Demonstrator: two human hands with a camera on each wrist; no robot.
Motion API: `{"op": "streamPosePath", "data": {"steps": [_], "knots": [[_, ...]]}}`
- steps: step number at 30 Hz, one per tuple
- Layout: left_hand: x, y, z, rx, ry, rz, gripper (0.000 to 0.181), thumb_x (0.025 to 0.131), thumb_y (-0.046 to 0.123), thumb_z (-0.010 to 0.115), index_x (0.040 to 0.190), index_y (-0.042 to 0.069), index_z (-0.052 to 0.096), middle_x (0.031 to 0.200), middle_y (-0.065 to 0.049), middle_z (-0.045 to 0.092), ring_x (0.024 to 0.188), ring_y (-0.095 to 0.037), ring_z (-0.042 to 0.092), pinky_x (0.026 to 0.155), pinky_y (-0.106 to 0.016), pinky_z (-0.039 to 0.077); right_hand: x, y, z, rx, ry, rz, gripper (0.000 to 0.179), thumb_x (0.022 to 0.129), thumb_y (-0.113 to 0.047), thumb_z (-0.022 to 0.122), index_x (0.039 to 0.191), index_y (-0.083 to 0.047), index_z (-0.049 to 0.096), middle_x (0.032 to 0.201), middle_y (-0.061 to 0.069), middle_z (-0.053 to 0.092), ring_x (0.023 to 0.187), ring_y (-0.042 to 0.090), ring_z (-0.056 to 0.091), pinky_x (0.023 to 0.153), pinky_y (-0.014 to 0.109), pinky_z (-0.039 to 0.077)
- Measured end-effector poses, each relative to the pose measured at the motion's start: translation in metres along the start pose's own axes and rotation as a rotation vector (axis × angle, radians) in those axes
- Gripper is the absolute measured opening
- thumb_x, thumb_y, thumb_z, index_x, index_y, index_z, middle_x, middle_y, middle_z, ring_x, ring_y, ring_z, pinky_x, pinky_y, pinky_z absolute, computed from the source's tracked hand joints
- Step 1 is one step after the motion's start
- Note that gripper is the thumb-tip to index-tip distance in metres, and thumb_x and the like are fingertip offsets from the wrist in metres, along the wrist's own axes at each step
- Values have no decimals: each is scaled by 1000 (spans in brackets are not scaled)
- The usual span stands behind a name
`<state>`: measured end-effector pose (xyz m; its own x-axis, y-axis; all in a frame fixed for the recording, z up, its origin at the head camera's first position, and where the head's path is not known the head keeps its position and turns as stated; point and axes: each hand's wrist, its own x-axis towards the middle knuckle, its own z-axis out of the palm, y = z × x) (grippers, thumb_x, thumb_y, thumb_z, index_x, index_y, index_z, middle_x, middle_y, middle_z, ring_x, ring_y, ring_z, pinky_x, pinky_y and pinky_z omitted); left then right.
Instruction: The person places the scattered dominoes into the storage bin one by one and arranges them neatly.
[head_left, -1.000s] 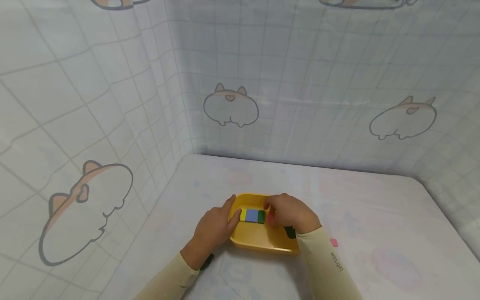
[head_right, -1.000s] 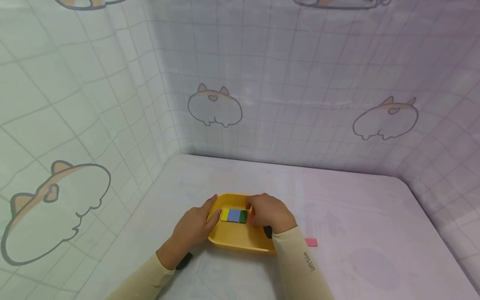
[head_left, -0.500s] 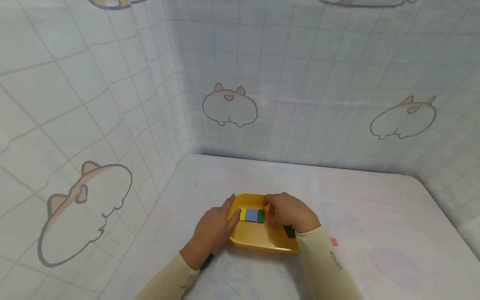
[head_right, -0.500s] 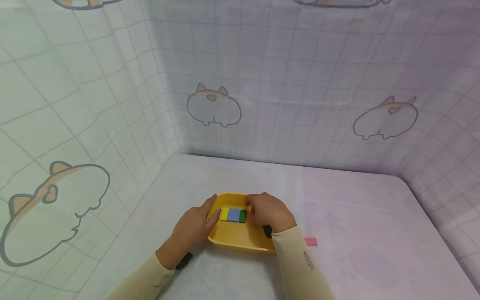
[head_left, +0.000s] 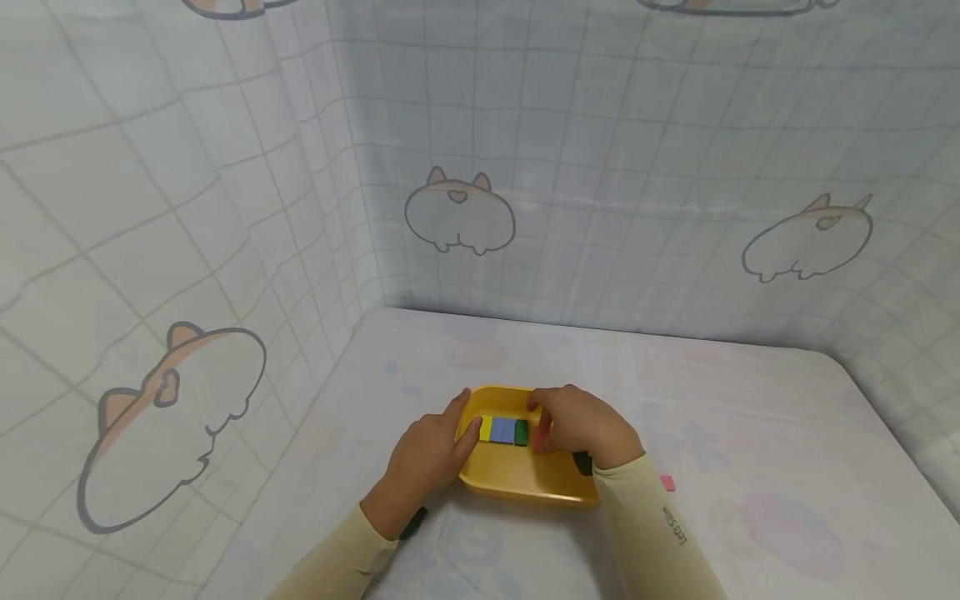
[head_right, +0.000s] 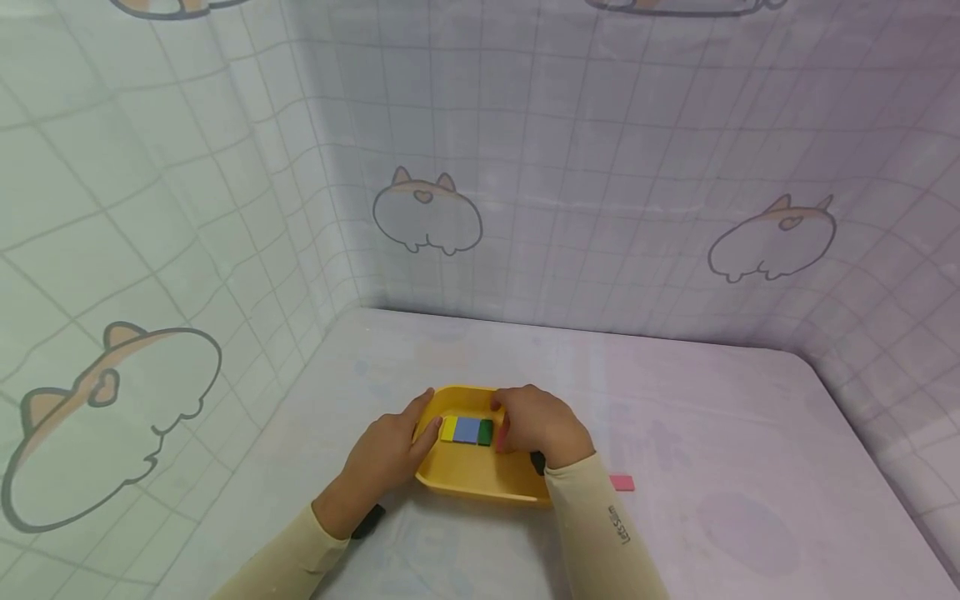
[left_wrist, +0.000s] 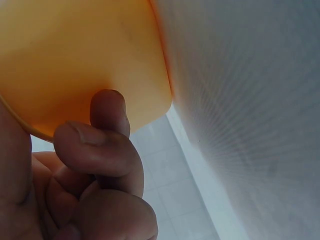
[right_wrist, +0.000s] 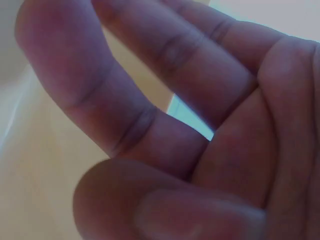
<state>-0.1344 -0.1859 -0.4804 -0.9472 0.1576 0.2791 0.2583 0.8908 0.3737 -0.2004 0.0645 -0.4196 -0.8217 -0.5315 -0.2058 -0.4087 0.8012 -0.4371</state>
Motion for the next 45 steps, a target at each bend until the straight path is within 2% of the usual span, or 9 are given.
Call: {"op": "streamPosePath", "data": {"steps": [7,20,30,45], "knots": [[0,1,-1,-4,-5,-1,60,110,48,51,155,8,52,57,5,42,51,-13,44,53,-32,44,-2,0,0,20,-10,-5,48,84,-19,91,127,-10,71,84,-12,70,84,13,59,86,41,52],[-1,1,0,-1,-14,-4,60,110,48,51,156,9,51,56,5,42,51,-13,45,55,-32,45,0,2,1,68,-22,13,52,83,-14,89,131,-12,70,98,-9,75,98,17,61,90,43,53],[0,2,-1,-1,-24,-23,61,110,48,51,157,10,49,58,5,44,54,-13,46,57,-32,46,2,5,2,64,-40,-27,52,84,-12,88,133,-13,69,106,-8,77,107,18,61,94,43,52],[1,1,-2,-2,-58,-49,62,109,50,50,159,12,49,61,4,46,56,-14,48,57,-33,46,1,2,3,48,-49,-12,56,83,-12,87,136,-16,69,107,-10,76,109,19,58,91,42,52]]}}
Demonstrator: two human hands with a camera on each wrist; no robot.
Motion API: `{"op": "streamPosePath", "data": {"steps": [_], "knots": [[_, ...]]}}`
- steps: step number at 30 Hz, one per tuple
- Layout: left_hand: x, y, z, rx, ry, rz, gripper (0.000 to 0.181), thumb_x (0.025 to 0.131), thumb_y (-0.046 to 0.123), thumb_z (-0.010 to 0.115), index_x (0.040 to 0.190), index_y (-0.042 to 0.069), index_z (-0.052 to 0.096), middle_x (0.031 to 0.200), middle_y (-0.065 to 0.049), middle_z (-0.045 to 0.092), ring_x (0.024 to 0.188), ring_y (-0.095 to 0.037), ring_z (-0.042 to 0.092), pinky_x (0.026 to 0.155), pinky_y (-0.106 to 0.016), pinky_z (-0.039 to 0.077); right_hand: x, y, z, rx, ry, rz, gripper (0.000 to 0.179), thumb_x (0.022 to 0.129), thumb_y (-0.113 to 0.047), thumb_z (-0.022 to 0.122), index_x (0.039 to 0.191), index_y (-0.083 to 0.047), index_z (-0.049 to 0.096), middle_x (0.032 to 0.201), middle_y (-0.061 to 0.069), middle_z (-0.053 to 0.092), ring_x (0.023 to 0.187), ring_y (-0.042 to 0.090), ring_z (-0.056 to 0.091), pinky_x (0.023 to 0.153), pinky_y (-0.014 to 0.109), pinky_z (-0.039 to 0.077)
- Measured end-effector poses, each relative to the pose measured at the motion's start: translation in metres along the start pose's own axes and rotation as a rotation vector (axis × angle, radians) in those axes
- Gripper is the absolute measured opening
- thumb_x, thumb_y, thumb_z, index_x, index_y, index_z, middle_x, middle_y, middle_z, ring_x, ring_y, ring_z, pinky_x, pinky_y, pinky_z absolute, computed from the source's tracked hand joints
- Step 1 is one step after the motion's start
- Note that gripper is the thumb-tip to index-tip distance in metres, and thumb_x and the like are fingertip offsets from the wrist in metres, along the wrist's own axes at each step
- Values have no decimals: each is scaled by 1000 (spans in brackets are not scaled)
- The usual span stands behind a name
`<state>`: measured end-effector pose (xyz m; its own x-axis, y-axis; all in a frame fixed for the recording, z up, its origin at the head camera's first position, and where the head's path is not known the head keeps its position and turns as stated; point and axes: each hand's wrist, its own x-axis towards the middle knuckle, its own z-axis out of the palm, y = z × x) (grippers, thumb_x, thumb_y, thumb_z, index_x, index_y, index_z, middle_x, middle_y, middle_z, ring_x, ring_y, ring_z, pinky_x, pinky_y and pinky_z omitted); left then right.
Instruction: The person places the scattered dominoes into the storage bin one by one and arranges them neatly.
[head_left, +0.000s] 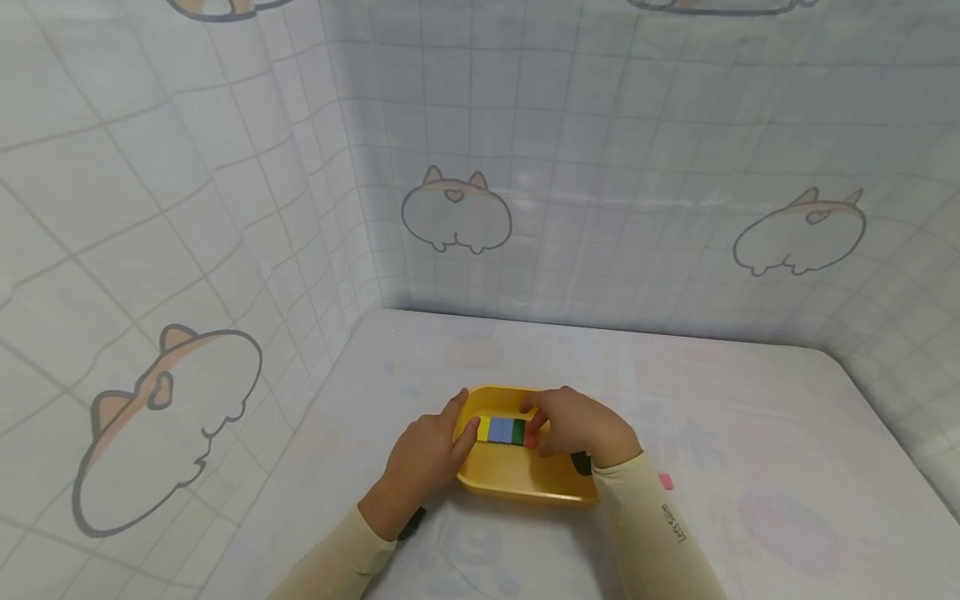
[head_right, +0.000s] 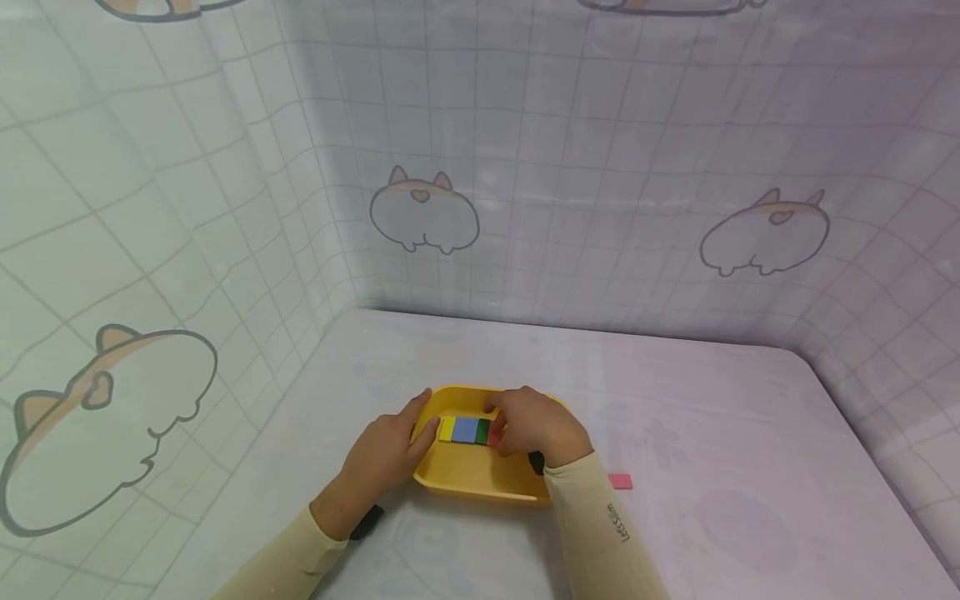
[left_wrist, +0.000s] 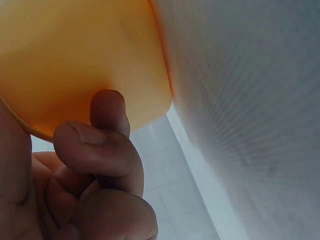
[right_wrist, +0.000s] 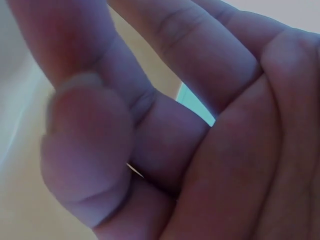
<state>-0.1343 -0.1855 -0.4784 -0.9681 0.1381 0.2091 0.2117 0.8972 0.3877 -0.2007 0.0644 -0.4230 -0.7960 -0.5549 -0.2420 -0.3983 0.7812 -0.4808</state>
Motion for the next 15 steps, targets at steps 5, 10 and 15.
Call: {"op": "streamPosePath", "data": {"steps": [5,10,15], "knots": [[0,0,1,-4,12,7,61,109,48,52,158,11,50,60,4,45,54,-14,47,56,-33,45,0,0,0,10,0,-6,57,83,-11,87,136,-15,68,107,-9,76,109,20,60,92,43,52],[0,-1,1,-3,21,10,60,109,47,52,157,11,50,60,4,45,55,-14,47,57,-33,45,2,2,1,15,-2,-9,56,83,-13,88,136,-15,68,107,-8,76,108,19,61,94,44,52],[1,-2,3,-3,20,10,61,109,47,52,157,11,50,60,4,45,56,-13,47,58,-33,45,2,2,0,1,9,-16,56,83,-17,88,135,-14,69,107,-7,76,107,19,61,95,45,52]]}}
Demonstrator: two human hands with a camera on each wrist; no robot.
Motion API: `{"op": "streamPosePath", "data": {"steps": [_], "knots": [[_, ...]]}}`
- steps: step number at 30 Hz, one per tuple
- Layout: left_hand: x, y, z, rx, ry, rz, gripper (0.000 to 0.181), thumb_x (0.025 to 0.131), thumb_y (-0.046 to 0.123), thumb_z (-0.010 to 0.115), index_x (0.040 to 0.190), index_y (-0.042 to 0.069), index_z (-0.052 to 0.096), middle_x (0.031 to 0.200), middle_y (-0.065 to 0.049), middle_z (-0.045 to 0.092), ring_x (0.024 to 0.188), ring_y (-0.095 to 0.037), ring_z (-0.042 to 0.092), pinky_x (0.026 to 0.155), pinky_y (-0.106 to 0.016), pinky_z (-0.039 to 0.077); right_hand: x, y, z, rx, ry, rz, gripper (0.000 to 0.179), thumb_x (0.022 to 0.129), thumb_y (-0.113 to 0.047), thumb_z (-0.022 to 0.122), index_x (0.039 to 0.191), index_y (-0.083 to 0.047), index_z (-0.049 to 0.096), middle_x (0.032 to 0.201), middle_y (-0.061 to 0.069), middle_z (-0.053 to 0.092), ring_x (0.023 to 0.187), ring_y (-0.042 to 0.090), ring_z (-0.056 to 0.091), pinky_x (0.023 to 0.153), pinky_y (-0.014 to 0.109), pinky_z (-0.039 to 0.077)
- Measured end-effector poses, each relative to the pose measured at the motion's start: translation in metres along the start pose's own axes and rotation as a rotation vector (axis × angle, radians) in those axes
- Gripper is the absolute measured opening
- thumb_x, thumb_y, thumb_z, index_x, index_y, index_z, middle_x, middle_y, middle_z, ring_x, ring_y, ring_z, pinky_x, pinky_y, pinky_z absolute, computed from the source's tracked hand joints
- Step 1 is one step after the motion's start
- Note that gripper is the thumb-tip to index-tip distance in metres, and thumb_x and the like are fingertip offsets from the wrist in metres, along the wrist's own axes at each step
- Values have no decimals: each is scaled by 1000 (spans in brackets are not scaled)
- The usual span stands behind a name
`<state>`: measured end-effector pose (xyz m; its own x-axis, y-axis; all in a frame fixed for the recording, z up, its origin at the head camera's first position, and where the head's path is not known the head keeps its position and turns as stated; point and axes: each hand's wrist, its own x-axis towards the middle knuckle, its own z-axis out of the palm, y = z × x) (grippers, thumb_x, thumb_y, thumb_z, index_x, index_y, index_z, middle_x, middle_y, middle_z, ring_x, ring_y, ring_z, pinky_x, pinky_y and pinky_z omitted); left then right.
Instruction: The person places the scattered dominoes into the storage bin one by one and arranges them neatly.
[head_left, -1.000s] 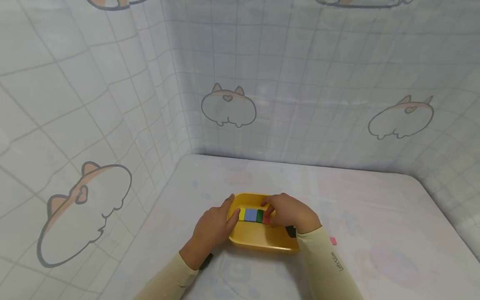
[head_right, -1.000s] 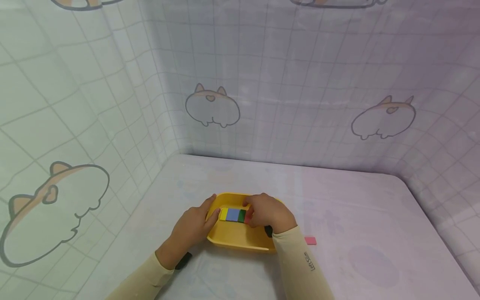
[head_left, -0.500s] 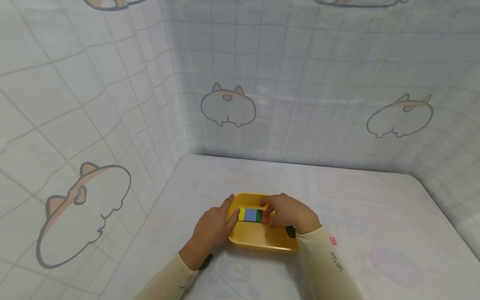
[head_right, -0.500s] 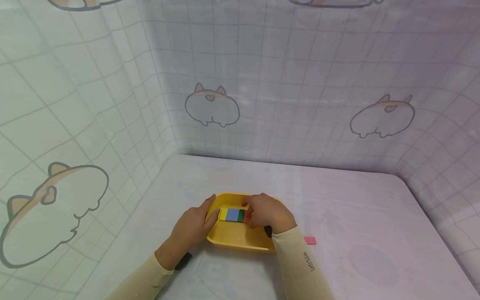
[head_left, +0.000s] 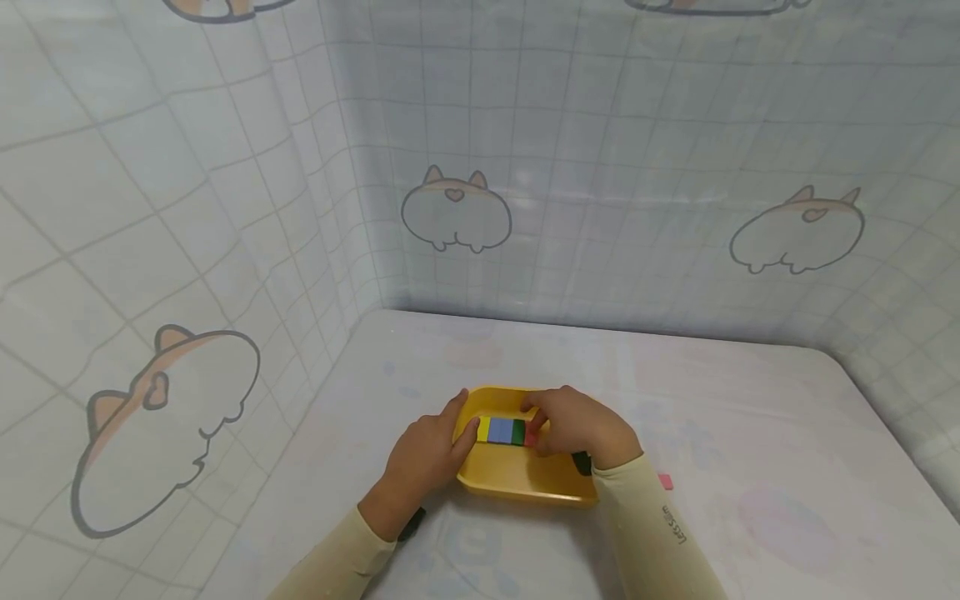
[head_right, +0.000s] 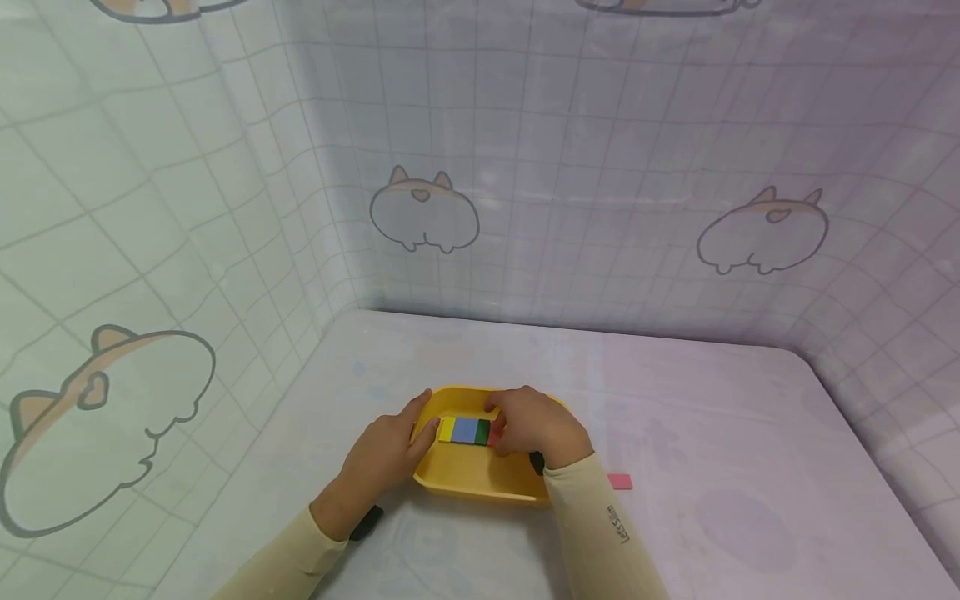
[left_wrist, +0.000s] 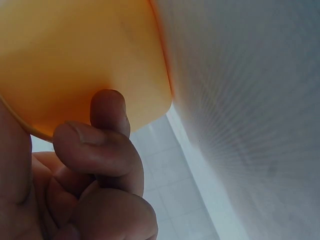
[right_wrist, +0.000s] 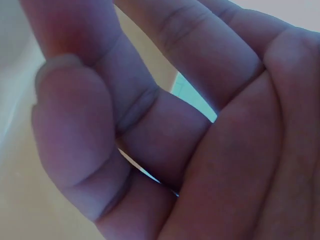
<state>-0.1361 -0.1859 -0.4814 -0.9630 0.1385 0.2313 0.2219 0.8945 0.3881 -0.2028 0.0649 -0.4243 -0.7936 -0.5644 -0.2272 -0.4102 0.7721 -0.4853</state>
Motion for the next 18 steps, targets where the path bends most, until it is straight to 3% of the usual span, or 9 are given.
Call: {"op": "streamPosePath", "data": {"steps": [18], "knots": [[1,-1,5,6,-11,-17,62,109,48,51,158,10,48,60,4,45,56,-14,47,59,-33,46,-22,0,-15,-19,72,32,57,86,-28,86,139,-19,66,114,0,74,104,19,67,90,46,54]]}}
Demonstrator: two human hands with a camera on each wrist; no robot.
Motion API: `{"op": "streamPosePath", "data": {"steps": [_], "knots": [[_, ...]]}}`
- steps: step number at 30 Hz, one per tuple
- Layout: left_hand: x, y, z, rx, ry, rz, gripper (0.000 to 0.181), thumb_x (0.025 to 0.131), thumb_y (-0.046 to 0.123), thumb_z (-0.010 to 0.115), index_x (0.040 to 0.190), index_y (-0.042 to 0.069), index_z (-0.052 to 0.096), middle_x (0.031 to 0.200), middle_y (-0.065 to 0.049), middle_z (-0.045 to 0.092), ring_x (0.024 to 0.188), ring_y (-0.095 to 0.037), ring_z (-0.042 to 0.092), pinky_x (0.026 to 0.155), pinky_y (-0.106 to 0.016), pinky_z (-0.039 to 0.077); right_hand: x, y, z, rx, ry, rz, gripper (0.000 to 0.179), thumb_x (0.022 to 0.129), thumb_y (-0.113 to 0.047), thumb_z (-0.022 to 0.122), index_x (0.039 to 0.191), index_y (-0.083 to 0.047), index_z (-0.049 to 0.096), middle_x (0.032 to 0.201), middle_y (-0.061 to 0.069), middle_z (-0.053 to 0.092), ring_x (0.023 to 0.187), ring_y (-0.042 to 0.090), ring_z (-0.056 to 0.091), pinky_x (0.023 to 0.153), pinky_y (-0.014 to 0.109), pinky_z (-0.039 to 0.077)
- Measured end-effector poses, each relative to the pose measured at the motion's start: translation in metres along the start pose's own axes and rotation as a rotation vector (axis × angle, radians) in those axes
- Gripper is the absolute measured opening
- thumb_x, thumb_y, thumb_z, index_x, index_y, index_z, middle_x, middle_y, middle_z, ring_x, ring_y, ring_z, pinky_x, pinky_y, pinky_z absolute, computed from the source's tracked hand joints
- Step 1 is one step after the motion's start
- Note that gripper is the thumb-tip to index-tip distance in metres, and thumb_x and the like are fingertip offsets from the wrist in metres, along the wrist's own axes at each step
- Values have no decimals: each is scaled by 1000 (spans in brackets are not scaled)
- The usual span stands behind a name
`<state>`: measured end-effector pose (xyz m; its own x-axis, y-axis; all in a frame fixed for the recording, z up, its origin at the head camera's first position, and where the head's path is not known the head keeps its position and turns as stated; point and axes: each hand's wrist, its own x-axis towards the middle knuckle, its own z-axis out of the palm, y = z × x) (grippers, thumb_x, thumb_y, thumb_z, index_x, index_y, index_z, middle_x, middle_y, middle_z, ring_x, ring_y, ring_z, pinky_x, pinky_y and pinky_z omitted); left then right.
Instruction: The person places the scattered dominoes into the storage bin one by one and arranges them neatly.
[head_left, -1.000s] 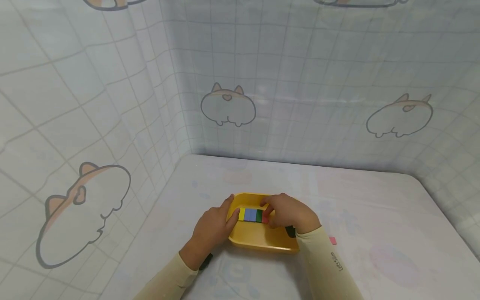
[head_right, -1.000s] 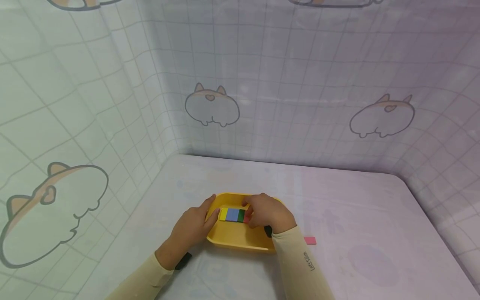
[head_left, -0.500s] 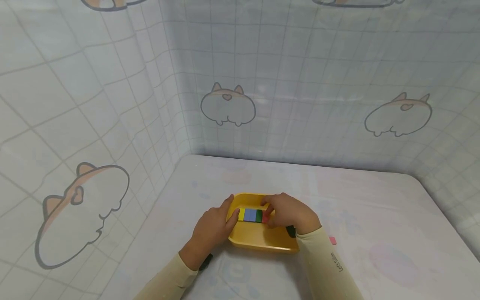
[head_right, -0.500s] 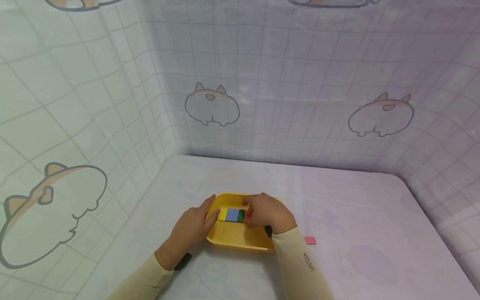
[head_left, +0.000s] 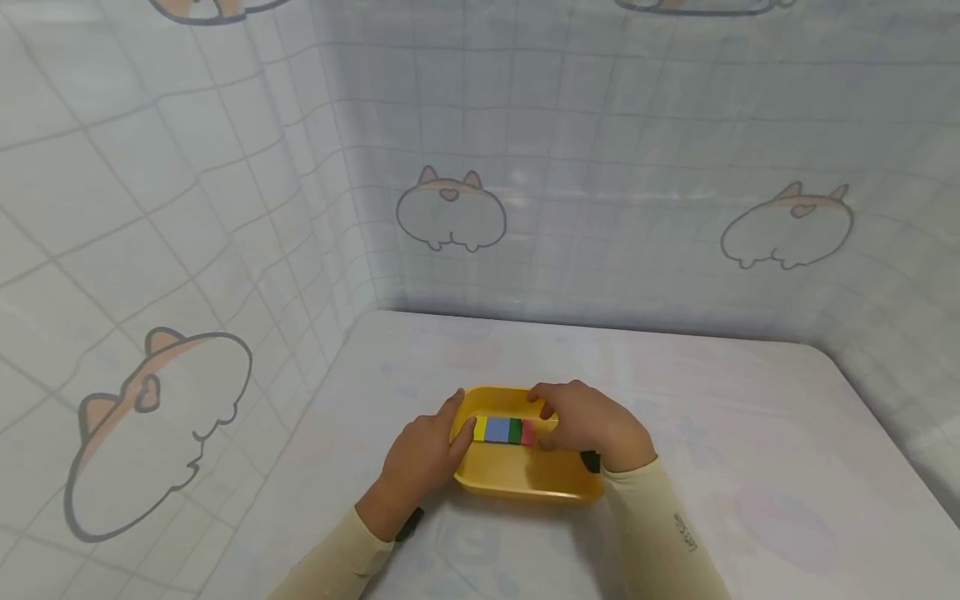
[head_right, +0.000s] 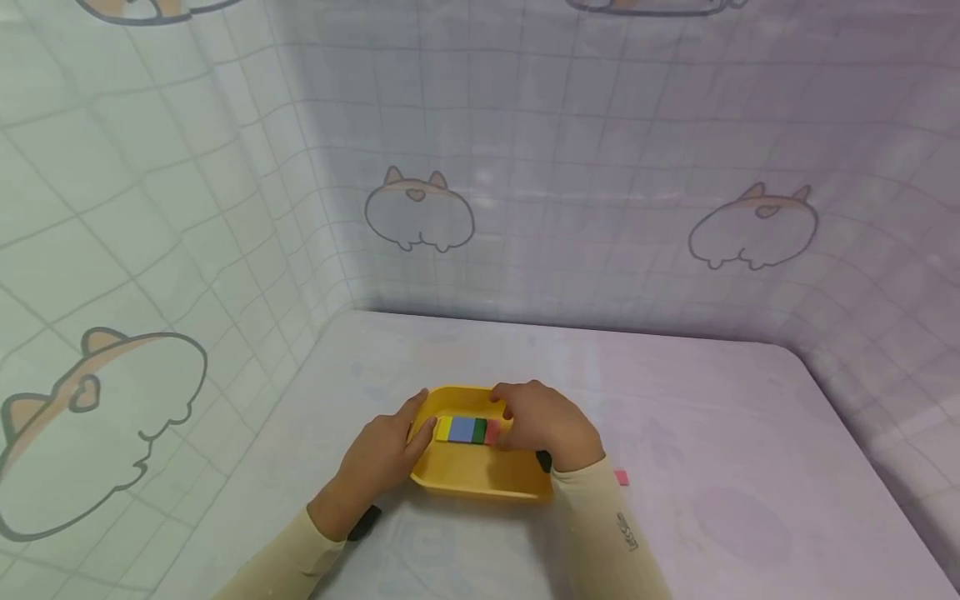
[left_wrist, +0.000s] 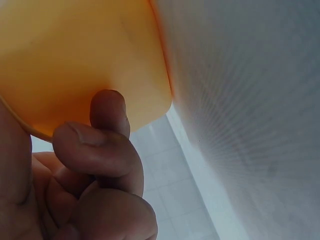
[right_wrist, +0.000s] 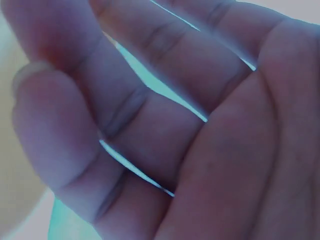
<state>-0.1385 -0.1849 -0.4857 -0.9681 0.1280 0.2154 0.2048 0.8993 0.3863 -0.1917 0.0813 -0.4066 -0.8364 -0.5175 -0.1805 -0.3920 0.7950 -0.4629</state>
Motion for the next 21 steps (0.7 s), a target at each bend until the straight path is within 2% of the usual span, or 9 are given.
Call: {"op": "streamPosePath", "data": {"steps": [3,7,15,21], "knots": [[0,0,-1,0,1,1,62,109,48,51,159,10,48,61,4,45,57,-14,47,60,-34,47,-8,1,-6,-5,32,4,60,85,-29,88,140,-21,66,115,1,73,105,21,67,90,45,54],[0,-1,0,-2,6,5,62,109,48,51,158,10,48,60,4,45,56,-15,48,61,-36,48,-20,4,-16,9,81,11,61,84,-28,89,140,-23,65,118,1,73,95,17,65,85,42,56],[0,0,0,-14,-4,-3,65,110,51,49,159,9,46,61,2,46,54,-15,46,60,-34,46,-40,25,-27,54,166,-115,59,84,-10,83,137,-25,65,119,-1,73,97,21,65,79,37,55],[1,1,-2,-18,-9,-7,65,110,50,49,159,8,46,61,2,46,56,-15,46,60,-35,46,-55,44,-31,43,189,-120,60,81,-6,79,137,-26,66,119,-4,73,98,21,64,78,36,55]]}}
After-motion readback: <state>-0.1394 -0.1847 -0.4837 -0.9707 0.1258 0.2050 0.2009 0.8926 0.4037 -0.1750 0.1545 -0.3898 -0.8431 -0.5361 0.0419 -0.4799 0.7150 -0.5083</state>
